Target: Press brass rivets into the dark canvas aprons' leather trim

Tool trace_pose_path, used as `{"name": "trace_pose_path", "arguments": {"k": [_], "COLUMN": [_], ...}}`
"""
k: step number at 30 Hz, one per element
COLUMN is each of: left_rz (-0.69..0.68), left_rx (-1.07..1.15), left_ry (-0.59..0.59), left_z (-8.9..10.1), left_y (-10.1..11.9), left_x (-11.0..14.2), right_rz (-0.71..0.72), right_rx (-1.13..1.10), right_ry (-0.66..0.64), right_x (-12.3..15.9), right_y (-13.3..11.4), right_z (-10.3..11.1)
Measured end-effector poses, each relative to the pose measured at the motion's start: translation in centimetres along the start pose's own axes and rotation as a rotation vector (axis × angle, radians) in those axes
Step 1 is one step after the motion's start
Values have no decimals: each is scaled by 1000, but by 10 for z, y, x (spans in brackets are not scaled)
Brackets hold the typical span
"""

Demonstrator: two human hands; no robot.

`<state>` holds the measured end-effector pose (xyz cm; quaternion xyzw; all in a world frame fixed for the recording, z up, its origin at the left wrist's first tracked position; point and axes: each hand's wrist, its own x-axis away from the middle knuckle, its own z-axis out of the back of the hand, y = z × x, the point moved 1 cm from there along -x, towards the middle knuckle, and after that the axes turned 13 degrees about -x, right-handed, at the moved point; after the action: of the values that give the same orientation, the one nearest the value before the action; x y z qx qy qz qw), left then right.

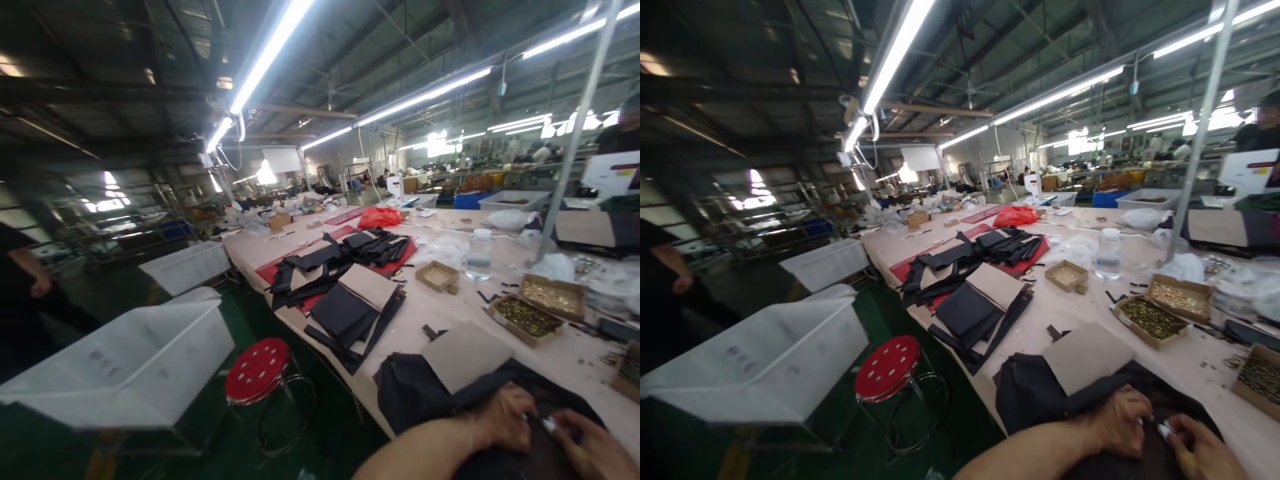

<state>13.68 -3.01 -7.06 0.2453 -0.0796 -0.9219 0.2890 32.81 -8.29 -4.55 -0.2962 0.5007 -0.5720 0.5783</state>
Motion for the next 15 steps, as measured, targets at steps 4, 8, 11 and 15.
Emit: {"name": "trace_pose_path", "arguments": {"k": [4, 8, 11, 15], "left_rz": [6, 0, -23, 10], "left_rx": [22, 50, 57, 94], "left_ry": [77, 110, 128, 173], "left_z": [-10, 0, 22, 44], "left_y": [-8, -10, 2, 13], "left_x": [4, 0, -8, -30], "right_rz": [0, 69, 111, 152], "right_rx": [23, 45, 40, -16], "right_ry": [-21, -8, 20, 111], "right_x": [6, 2, 8, 23], "right_y": [22, 36, 20, -18], "right_z": [-9, -16, -7, 17]}}
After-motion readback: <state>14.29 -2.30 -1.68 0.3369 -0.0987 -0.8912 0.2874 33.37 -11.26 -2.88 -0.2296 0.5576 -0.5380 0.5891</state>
